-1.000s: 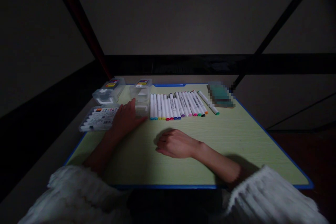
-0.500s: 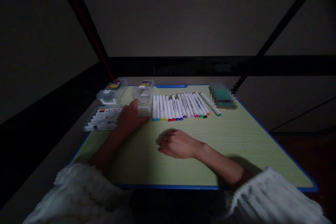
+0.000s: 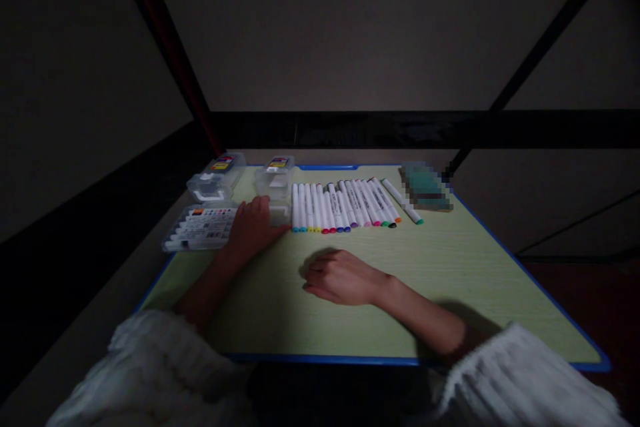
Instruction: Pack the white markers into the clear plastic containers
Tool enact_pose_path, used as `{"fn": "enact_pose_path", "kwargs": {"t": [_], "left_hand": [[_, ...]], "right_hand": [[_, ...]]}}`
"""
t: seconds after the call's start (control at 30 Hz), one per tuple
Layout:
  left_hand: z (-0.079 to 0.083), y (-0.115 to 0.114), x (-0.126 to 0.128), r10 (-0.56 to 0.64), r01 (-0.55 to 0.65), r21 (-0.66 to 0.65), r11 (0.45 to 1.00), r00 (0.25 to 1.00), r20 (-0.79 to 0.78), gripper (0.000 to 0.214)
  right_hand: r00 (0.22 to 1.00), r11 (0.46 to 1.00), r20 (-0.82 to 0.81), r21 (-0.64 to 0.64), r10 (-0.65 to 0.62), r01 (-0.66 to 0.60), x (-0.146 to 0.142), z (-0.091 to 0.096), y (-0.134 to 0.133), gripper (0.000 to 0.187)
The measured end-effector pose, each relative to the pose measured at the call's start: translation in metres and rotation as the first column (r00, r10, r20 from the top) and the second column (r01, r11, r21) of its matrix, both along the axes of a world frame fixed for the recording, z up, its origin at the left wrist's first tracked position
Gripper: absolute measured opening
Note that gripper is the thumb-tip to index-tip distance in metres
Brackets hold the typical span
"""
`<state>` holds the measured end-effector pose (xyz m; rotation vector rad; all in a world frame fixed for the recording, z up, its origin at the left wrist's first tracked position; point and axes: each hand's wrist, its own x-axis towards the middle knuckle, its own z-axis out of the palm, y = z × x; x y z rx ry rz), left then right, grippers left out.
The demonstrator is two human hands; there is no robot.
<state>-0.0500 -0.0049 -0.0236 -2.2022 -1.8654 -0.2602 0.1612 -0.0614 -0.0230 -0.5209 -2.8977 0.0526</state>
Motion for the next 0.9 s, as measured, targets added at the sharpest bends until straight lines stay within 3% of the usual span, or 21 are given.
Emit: {"fn": "enact_pose_path", "kwargs": {"t": [0.17, 0.5, 0.73, 0.9], "left_hand": [[0.005, -0.004, -0.001, -0.013, 0.011, -0.041, 0.999, 0.999, -0.038, 0.048], [0.018, -0.009, -0.007, -0.038, 0.035, -0.052, 0.998, 0.998, -0.051, 0.045], [0.013, -0.006, -0.014, -0.024, 0.024, -0.044, 0.999, 1.0, -0.007, 0.05], [0.014, -0.004, -0.017, 0.02, -0.019, -0.021, 1.0, 1.0, 0.023, 0.037]], "right_hand": [[1.0, 1.0, 0.008, 0.004, 0.007, -0.007, 0.0, 0.0, 0.0, 0.028], [1.0, 1.0, 0.004, -0.012, 0.008, -0.008, 0.001, 0.001, 0.0, 0.03], [1.0, 1.0, 0.004, 0.01, 0.011, -0.011, 0.0, -0.001, 0.0, 0.029], [1.0, 1.0, 0.007, 0.004, 0.015, -0.015, 0.0, 0.0, 0.0, 0.03]]}}
